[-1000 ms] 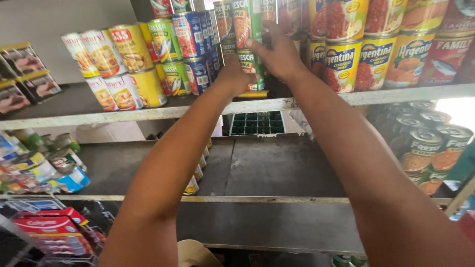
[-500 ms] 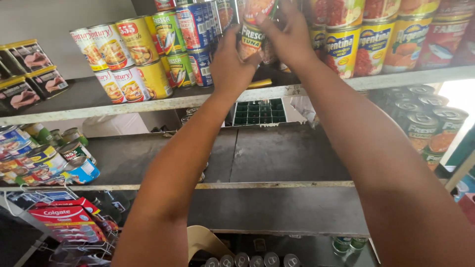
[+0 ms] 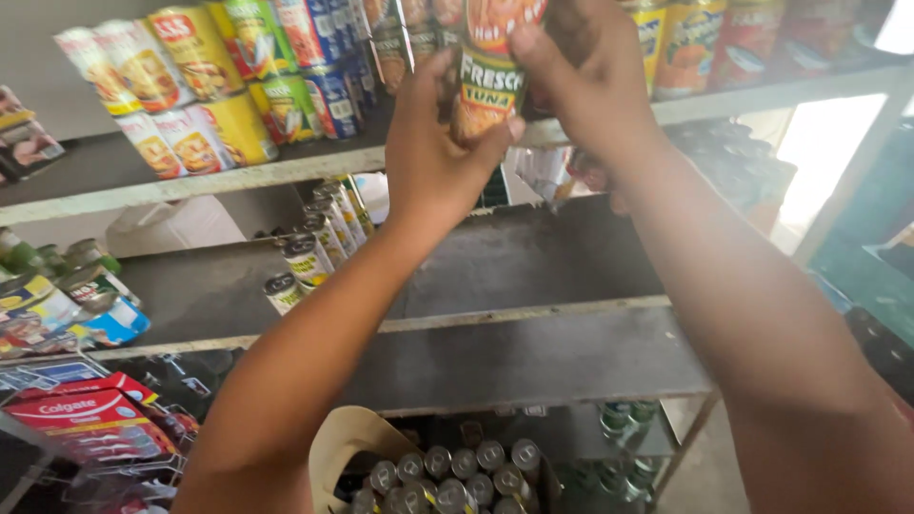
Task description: Organizing and stacking canned goods onto a retail shelf.
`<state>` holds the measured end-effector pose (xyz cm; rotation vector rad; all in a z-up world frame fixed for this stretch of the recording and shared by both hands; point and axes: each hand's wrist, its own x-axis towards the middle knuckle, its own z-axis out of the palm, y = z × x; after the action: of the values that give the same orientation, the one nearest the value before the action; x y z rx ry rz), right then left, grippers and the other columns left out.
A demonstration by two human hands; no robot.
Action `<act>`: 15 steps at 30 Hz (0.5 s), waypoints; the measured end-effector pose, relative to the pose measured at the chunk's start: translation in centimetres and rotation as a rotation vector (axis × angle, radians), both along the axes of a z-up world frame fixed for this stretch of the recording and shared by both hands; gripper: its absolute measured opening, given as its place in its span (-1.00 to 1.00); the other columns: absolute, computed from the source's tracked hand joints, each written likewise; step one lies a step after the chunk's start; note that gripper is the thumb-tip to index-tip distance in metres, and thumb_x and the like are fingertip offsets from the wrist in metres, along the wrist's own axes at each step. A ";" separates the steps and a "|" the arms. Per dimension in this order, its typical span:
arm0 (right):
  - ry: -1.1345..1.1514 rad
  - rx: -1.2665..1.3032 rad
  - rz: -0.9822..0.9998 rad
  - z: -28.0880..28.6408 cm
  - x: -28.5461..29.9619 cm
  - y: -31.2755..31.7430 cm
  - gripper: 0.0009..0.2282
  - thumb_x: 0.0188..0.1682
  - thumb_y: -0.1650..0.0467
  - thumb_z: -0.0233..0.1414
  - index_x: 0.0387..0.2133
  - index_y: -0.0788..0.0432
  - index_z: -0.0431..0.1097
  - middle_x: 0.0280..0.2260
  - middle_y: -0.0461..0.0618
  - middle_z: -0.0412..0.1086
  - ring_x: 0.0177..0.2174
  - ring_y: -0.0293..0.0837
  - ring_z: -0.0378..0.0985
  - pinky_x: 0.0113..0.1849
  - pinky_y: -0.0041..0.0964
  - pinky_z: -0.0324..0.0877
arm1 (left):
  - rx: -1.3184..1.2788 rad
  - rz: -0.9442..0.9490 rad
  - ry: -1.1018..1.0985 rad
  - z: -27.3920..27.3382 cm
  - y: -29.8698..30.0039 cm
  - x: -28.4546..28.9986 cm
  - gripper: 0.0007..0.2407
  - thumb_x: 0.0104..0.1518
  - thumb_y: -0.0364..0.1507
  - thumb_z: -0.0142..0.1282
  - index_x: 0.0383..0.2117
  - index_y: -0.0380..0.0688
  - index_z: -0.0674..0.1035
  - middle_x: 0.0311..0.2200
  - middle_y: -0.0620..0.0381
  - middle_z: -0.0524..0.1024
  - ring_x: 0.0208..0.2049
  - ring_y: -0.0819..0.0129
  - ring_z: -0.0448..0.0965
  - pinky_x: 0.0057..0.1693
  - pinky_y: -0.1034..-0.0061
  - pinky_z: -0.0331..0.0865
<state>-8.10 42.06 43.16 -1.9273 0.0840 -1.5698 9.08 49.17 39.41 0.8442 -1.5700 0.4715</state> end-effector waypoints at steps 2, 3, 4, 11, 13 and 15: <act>-0.002 -0.074 0.060 -2.1 -1.4 0.3 -0.65 0.19 0.31 0.14 0.09 0.34 0.33 -0.04 0.01 0.47 -0.06 -0.21 0.49 -0.02 -0.27 0.39 | 0.064 -0.037 0.044 -1.7 0.5 -1.2 -0.37 0.04 -0.34 0.48 0.21 -0.29 0.36 -0.03 -0.05 0.47 -0.06 0.17 0.62 0.08 0.36 0.54; -0.006 -0.157 0.130 -3.1 -2.1 0.4 -0.63 0.29 0.33 0.14 0.18 0.36 0.26 0.05 0.01 0.46 0.08 -0.20 0.50 0.14 -0.28 0.43 | 0.119 -0.068 0.085 -2.5 0.8 -1.8 -0.35 0.01 -0.35 0.49 0.21 -0.31 0.36 -0.06 -0.03 0.49 -0.10 0.20 0.62 0.05 0.38 0.55; -0.003 -0.148 0.124 -3.9 -2.7 0.9 -0.63 0.29 0.33 0.14 0.18 0.36 0.26 0.05 0.01 0.46 0.08 -0.20 0.50 0.14 -0.28 0.43 | 0.128 -0.073 0.088 -3.5 0.9 -2.3 -0.35 0.01 -0.35 0.49 0.21 -0.31 0.36 -0.06 -0.03 0.49 -0.10 0.20 0.62 0.05 0.38 0.55; 0.152 -0.101 -0.012 -12.1 -7.1 1.8 -0.53 0.25 0.38 0.10 0.34 0.36 0.14 0.20 0.12 0.38 0.20 -0.16 0.40 0.28 -0.18 0.29 | 0.374 -0.176 0.147 -11.6 0.0 -6.1 -0.37 -0.07 -0.34 0.50 0.13 -0.29 0.41 -0.02 -0.04 0.49 -0.07 0.19 0.65 0.00 0.39 0.57; 0.185 -0.060 -0.037 -14.2 -7.9 1.7 -0.52 0.22 0.38 0.10 0.34 0.35 0.15 0.19 0.13 0.42 0.18 -0.15 0.45 0.28 -0.15 0.33 | 0.457 -0.220 0.197 -14.2 -1.3 -7.1 -0.40 -0.07 -0.32 0.48 0.10 -0.26 0.42 -0.02 -0.01 0.49 -0.06 0.20 0.66 -0.04 0.42 0.61; 0.213 0.001 -0.093 -16.2 -8.6 1.0 -0.44 0.15 0.38 0.12 0.35 0.36 0.07 0.16 0.19 0.42 0.15 -0.13 0.46 0.22 -0.15 0.34 | 0.420 -0.171 0.170 -16.6 -2.9 -7.9 -0.42 -0.08 -0.35 0.50 0.06 -0.22 0.43 -0.04 -0.02 0.55 -0.08 0.17 0.66 0.04 0.33 0.54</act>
<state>-16.68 43.10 26.96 -2.1111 0.2686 -1.4163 1.17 46.24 22.78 1.0254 -1.5888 -0.0584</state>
